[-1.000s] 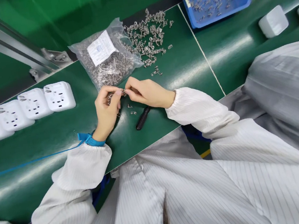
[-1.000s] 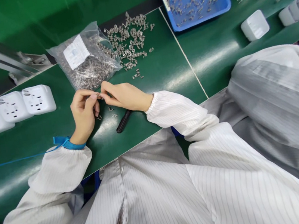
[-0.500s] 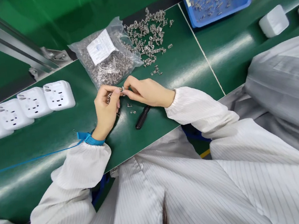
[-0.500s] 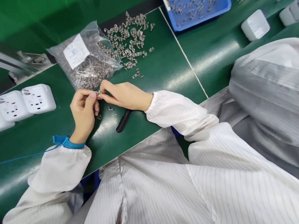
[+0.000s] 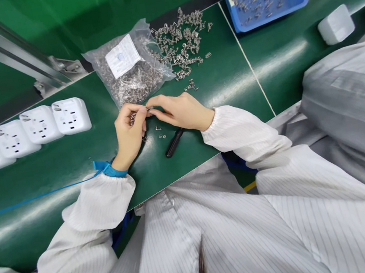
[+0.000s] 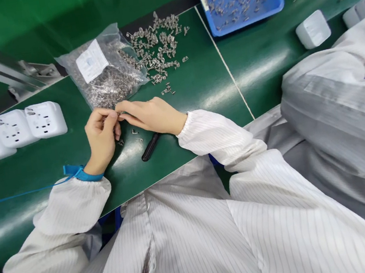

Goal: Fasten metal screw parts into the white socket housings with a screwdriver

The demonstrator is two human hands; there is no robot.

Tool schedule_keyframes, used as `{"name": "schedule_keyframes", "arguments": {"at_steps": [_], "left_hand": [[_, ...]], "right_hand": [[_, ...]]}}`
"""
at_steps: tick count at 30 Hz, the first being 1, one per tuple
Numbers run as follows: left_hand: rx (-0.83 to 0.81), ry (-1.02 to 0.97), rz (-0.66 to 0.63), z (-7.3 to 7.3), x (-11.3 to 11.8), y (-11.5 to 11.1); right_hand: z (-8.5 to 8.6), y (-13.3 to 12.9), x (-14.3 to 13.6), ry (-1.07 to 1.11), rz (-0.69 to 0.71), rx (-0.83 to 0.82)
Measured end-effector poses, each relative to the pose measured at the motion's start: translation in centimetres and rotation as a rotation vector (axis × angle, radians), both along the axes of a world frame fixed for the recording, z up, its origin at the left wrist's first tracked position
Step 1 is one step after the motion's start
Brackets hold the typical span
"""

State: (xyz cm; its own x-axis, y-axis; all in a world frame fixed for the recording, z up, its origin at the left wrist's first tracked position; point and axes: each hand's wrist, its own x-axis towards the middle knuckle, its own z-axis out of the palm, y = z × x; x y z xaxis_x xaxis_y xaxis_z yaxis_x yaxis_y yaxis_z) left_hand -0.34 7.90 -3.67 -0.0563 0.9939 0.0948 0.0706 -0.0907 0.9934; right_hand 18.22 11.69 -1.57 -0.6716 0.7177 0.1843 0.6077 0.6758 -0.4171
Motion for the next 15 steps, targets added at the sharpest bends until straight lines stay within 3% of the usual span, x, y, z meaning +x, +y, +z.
{"name": "schedule_keyframes", "arguments": {"at_steps": [4,9,15], "left_hand": [[-0.012,0.026,0.012,0.0,0.04,-0.01],[-0.011,0.022,-0.003,-0.12,-0.03,-0.04],[-0.01,0.009,0.018,-0.38,-0.05,-0.03]], "right_hand": [[-0.1,-0.02,-0.07,-0.03,0.029,0.045],[0.4,-0.23,-0.45,-0.107,-0.074,-0.053],[0.44,-0.1,-0.22,0.316,-0.123,-0.313]]}}
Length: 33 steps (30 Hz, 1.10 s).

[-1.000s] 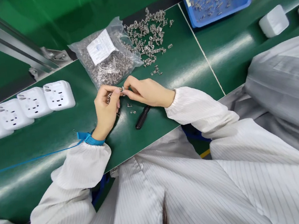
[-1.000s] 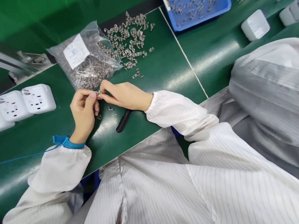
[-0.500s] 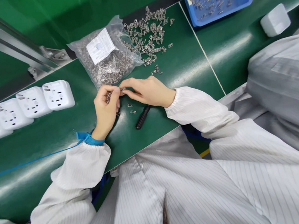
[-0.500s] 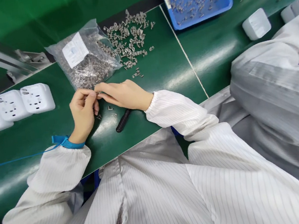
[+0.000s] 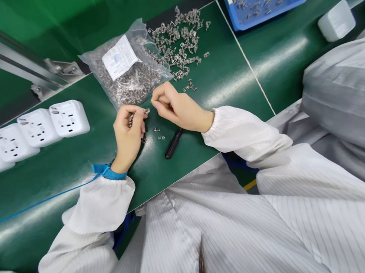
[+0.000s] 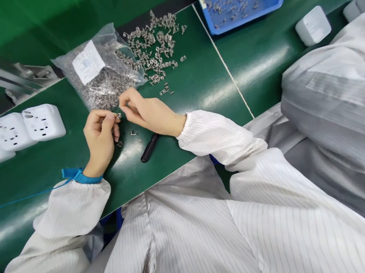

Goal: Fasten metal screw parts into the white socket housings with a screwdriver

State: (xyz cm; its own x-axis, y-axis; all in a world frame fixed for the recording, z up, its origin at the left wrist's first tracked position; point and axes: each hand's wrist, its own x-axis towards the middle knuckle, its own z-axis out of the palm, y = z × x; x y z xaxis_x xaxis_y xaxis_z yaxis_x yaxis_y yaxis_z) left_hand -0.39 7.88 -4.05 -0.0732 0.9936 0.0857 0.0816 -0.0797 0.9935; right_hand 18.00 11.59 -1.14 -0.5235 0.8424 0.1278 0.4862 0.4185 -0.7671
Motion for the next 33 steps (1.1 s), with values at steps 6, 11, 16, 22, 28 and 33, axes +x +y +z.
{"name": "schedule_keyframes", "arguments": {"at_steps": [6,11,16,22,28,33], "left_hand": [[-0.004,-0.018,0.008,0.1,0.2,0.0],[0.007,-0.024,0.001,0.3,0.2,0.0],[0.018,-0.048,-0.004,0.3,0.3,0.0],[0.026,-0.067,-0.013,0.2,0.2,0.1],[0.047,-0.042,-0.038,0.2,0.2,0.1],[0.037,-0.033,-0.013,0.2,0.2,0.0]], "right_hand": [[0.0,0.3,-0.3,0.422,-0.026,-0.401],[0.6,0.9,-0.3,0.635,0.018,-0.725],[0.3,0.9,-0.2,0.616,0.128,-0.786],[-0.8,0.8,-0.6,0.568,0.139,-0.651],[-0.7,0.7,-0.6,0.523,0.097,-0.513],[-0.8,0.7,-0.7,0.5,0.078,-0.542]]}}
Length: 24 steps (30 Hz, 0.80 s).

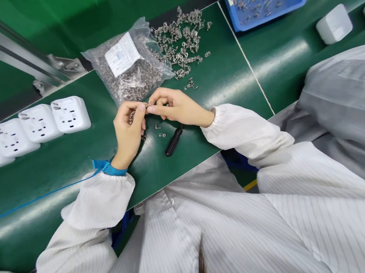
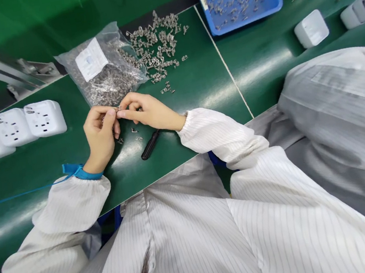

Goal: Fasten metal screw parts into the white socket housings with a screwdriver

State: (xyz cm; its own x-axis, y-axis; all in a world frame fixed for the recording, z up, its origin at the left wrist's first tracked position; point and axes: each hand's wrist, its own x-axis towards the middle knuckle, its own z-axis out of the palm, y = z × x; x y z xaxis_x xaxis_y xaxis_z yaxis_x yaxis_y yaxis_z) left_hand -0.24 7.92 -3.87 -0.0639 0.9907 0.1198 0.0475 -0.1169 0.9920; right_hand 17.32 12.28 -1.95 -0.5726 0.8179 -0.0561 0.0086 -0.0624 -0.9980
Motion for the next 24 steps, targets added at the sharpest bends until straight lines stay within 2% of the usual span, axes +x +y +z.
{"name": "schedule_keyframes", "arguments": {"at_steps": [6,13,17,24], "left_hand": [[0.002,0.007,-0.008,-0.05,-0.04,-0.08],[-0.017,-0.059,-0.058,-0.36,-0.09,0.0],[-0.047,-0.119,-0.075,-0.49,-0.16,-0.02],[-0.032,-0.132,-0.072,-0.51,-0.22,-0.21]], "right_hand": [[-0.03,0.0,-0.14,0.046,0.008,-0.089],[-0.07,0.39,0.28,0.194,0.175,-0.301],[0.04,0.55,0.31,0.214,0.136,-0.363],[0.86,0.73,0.47,0.103,0.106,-0.406]]}}
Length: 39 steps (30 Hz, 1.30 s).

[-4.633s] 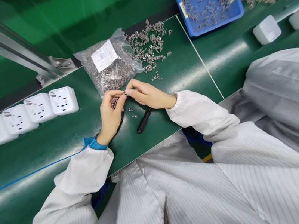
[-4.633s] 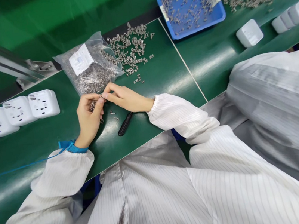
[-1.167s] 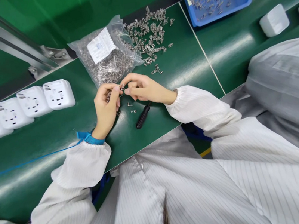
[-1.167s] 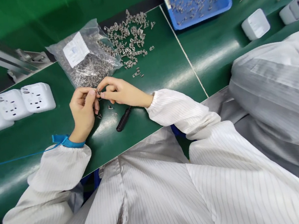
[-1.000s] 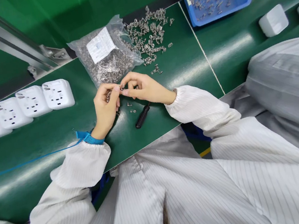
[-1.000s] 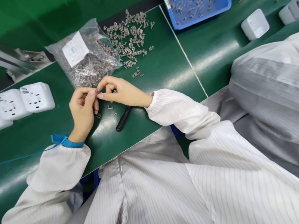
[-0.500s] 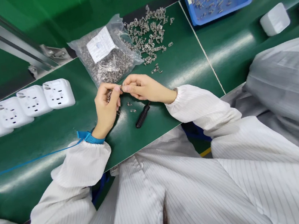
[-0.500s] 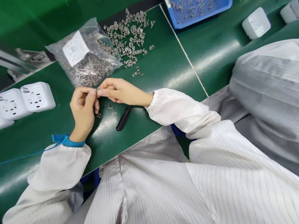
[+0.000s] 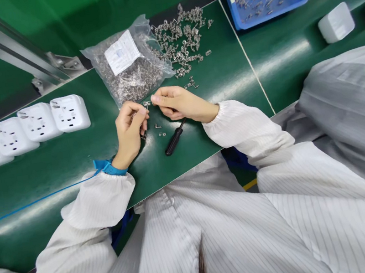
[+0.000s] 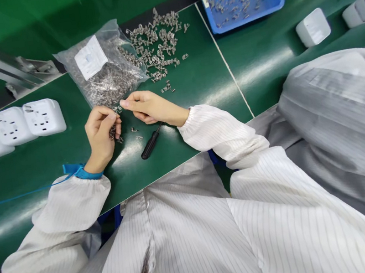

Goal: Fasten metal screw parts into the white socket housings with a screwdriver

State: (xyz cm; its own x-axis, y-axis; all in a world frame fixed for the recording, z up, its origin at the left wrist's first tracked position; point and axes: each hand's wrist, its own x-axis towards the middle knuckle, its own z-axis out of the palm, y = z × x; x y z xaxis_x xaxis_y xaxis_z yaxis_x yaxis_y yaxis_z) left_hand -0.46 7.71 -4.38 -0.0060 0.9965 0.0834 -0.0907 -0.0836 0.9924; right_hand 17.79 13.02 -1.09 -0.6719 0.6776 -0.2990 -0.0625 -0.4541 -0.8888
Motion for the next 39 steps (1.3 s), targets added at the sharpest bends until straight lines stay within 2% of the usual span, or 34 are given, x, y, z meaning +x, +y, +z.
{"name": "schedule_keyframes", "arguments": {"at_steps": [7,13,16,23,29,34,39], "left_hand": [[-0.01,0.029,-0.004,0.5,0.4,0.0],[0.011,-0.231,0.028,0.3,0.4,0.5],[0.046,-0.279,0.035,0.2,0.3,0.4],[0.09,-0.29,0.057,-0.2,0.3,0.4],[0.101,-0.284,0.091,0.1,0.3,0.3],[0.107,-0.255,0.043,0.3,0.3,-0.1],[0.225,-0.234,-0.042,-0.6,0.1,0.0]], "right_hand": [[-0.4,0.1,0.0,-0.075,-0.15,0.127],[-0.5,0.4,-0.1,-0.016,-0.303,0.079],[-1.0,0.3,0.0,0.028,-0.28,0.178],[-1.9,-0.1,0.3,-0.031,-0.161,0.55],[-1.5,-0.6,0.4,-0.14,-0.191,0.74],[-1.3,-1.0,0.2,-0.23,-0.138,0.918],[-1.1,-1.5,-0.1,-0.275,-0.082,1.002]]}}
